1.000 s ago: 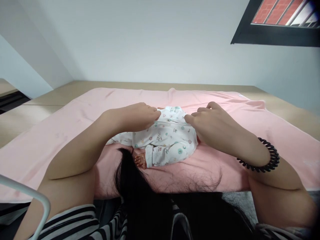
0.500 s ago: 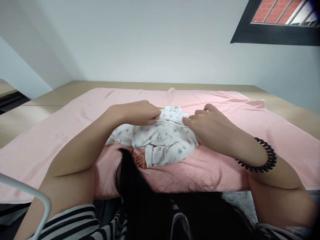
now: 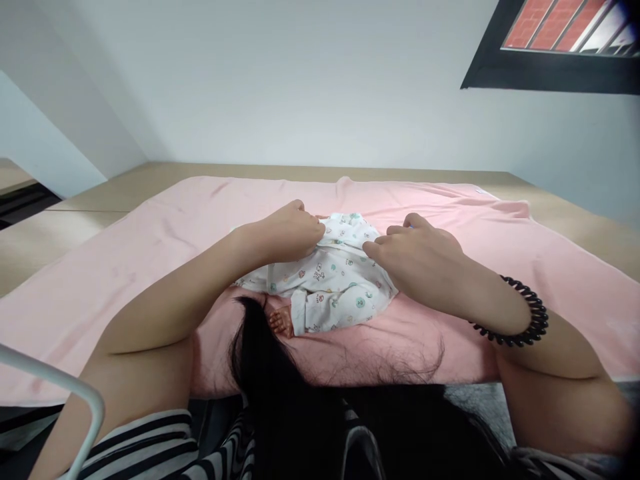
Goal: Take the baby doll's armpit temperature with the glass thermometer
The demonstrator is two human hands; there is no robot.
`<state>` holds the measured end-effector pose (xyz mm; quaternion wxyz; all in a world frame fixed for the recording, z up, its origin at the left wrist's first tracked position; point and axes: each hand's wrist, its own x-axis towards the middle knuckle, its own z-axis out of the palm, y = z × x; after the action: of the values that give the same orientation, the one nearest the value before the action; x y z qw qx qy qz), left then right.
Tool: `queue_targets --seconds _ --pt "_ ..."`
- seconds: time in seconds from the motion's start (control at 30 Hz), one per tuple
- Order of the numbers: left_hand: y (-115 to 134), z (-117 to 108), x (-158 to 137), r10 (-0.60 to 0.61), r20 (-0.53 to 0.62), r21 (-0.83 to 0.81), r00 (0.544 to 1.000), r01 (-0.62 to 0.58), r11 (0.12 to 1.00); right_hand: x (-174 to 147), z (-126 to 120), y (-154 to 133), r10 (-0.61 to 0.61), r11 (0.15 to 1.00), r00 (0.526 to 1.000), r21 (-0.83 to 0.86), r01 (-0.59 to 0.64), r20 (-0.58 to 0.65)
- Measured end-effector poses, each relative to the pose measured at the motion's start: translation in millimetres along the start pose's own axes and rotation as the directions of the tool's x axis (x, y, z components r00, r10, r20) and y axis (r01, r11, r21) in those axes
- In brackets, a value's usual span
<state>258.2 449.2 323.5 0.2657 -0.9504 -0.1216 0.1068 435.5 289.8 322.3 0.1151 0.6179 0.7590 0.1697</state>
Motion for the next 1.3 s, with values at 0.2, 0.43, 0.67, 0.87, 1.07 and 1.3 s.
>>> queue_targets --seconds 0.2,0.43,0.67,0.87,1.07,1.3 --pt "-1 0 2 -0.002 -0.034 -0.083 0.999 -0.001 0.997 0 -3 -2 -0.004 1.0 1.0 0.011 0.004 0.015" --pt "-1 0 -1 0.01 -0.001 -0.1 1.0 -0.01 0.995 -2 -3 0 -0.009 1.0 1.0 0.026 0.009 0.0" --pt "-7 8 5 0.013 0.008 -0.115 1.0 -0.012 0.993 -1 -2 -1 -0.004 0.999 1.0 0.045 0.004 0.01" --pt "-15 5 5 0.039 0.035 -0.237 0.999 -0.03 0.971 0 -5 -2 0.006 1.0 0.999 0.01 -0.006 0.038" --pt "-17 1 0 0.043 0.017 -0.306 0.999 -0.036 0.951 0 -4 -3 0.006 1.0 0.999 -0.008 -0.005 0.041" --pt "-20 2 0 0.032 0.009 -0.32 0.999 -0.027 0.947 -1 1 -1 0.002 1.0 1.0 0.017 -0.002 0.01"
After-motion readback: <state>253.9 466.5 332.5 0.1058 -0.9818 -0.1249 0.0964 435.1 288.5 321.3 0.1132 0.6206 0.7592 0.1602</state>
